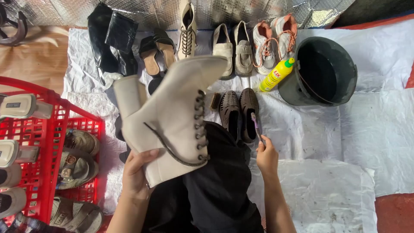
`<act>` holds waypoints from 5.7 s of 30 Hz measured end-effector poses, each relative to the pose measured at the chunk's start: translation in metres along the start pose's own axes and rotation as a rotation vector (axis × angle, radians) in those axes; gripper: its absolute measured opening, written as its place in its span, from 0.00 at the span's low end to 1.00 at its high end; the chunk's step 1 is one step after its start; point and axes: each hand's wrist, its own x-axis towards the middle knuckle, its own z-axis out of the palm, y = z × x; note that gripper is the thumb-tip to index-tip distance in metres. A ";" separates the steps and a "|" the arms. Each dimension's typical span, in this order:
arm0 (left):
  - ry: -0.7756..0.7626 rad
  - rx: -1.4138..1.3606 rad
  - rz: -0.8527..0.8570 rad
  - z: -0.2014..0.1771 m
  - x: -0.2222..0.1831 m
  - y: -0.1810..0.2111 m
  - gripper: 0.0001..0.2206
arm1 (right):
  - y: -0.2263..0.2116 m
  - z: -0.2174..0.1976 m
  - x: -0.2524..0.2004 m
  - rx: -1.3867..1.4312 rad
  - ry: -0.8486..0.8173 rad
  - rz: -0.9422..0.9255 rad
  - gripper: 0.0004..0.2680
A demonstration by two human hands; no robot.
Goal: Cleaning a white high-heeled boot using a large brush and a small purple brush with cleaning solution.
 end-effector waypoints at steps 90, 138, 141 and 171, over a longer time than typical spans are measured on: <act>0.044 0.073 0.440 -0.047 0.006 -0.022 0.13 | -0.033 0.136 0.259 -0.016 0.572 -0.693 0.11; 0.281 -0.065 0.030 -0.051 0.033 -0.006 0.06 | 0.047 0.056 0.206 -0.240 0.283 -0.218 0.18; 0.167 -0.247 0.046 -0.005 0.018 0.020 0.29 | 0.035 0.056 0.219 -0.262 0.279 -0.181 0.15; 0.663 0.340 0.288 -0.099 -0.071 0.089 0.39 | -0.104 0.218 0.216 -0.052 0.326 -0.701 0.12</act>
